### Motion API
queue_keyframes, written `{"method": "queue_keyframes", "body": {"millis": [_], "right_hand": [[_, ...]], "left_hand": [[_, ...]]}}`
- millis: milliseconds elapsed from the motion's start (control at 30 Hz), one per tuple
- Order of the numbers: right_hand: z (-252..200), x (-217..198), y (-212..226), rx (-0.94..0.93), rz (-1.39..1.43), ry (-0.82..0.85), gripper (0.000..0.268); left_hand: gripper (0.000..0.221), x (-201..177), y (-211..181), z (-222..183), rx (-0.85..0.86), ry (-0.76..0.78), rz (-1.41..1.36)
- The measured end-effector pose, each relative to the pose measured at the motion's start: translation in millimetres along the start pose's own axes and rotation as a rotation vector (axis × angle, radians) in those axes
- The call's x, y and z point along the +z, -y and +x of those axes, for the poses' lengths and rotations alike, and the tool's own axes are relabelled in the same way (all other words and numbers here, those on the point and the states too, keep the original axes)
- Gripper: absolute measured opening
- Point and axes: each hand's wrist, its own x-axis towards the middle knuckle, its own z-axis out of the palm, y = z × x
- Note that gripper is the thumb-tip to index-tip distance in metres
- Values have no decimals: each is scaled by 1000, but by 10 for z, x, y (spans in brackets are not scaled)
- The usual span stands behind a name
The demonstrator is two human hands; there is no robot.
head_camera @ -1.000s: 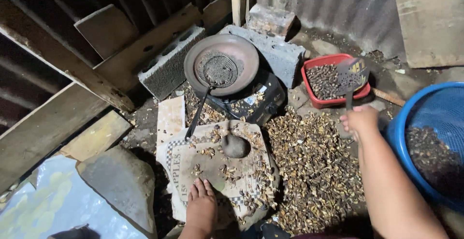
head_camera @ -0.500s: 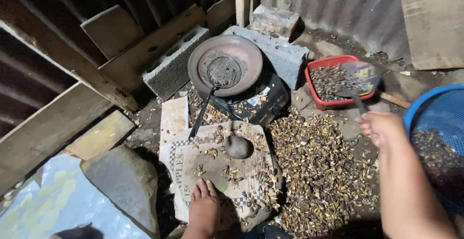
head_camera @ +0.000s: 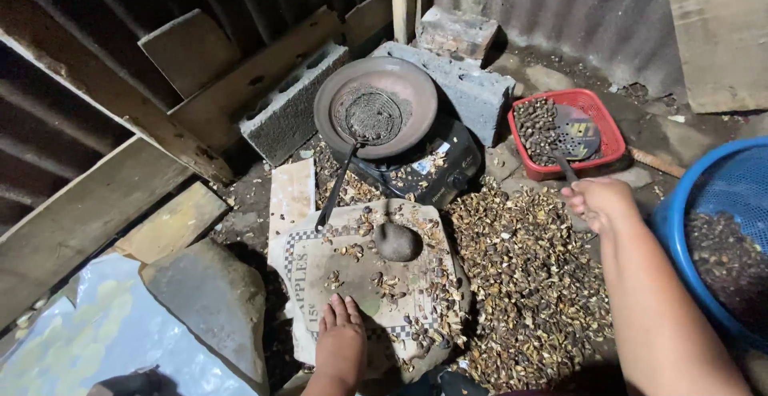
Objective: Cracking nuts using a stone and flattening small food portions with a wooden mallet on a plastic sheet.
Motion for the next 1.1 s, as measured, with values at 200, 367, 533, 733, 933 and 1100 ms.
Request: {"method": "queue_keyframes", "body": {"millis": [200,367,533,733,933,1100], "right_hand": [[233,-189,-300,30,209,91,21],[146,-150,-444,28,250,90,21],[-115,-7,-442,-119,431,58,13],[-719,111,-152,-98,293,-29,18],[-679,60,-217,-126,349,-30,16],[-747,9,-198,-114,318,-31,14]], "left_hand": [[74,61,0,6,-5,3,8],[73,31,3,-15,-9,-28,-18],[74,-120,24,-47,7,51,-24],[86,-322,237,-123,66,46,-208],[49,-1856,711,-42,-636,49,-1992],[76,-2152,868,373,-289,160,-2329]]}}
